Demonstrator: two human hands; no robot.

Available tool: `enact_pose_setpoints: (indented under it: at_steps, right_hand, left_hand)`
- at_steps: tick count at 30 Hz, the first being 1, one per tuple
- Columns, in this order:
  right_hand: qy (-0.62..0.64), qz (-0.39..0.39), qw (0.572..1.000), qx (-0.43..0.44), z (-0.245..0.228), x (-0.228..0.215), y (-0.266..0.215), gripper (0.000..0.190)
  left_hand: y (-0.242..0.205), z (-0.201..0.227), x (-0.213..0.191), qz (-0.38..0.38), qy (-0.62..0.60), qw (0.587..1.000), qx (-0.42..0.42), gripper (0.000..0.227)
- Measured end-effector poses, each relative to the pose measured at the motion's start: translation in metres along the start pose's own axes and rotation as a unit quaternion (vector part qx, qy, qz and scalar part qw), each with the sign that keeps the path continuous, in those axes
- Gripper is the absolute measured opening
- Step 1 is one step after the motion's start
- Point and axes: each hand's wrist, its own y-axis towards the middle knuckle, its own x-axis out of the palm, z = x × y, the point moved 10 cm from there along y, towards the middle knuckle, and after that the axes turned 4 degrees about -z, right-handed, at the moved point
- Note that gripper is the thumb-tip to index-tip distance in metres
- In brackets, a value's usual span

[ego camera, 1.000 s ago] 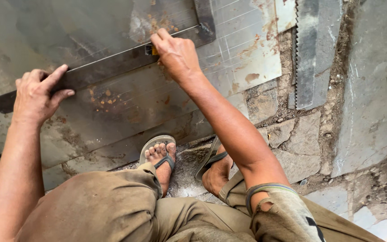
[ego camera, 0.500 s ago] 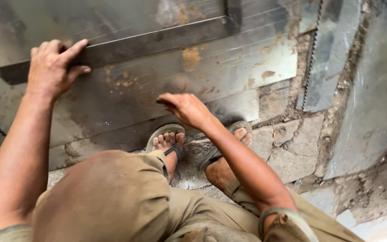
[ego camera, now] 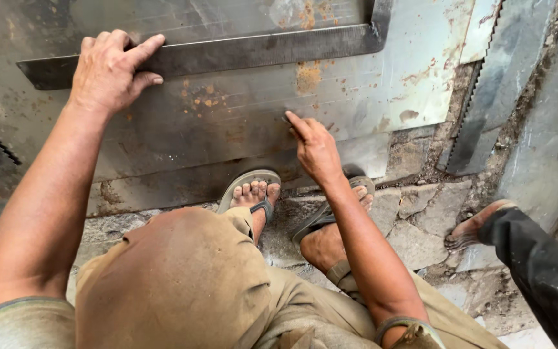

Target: The person uses a metal square and a scribe to draw straight lines on a large metal sheet. They repeatedly reposition the square and scribe multiple parallel lines across the surface.

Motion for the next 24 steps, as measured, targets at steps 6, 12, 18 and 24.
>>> enact_pose_setpoints:
  at_steps: [6,12,18,24]
  right_hand:
    - [0.009,0.003,1.0,-0.016,-0.004,0.003,0.001,0.036]
    - [-0.027,0.085,0.996,-0.01,0.023,-0.01,0.012,0.029]
    - [-0.094,0.156,0.983,0.002,0.039,-0.041,0.051,0.022]
    - [-0.098,0.133,0.986,-0.015,0.024,-0.043,0.074,0.018]
  left_hand:
    - [-0.004,0.005,-0.003,0.008,-0.02,1.0,-0.004,0.067]
    - [-0.002,0.004,-0.001,0.0,-0.011,1.0,-0.011,0.067]
    - [-0.002,0.005,-0.002,0.002,-0.003,1.0,0.003,0.066]
    - [-0.002,0.004,0.0,-0.009,0.006,1.0,0.008,0.064]
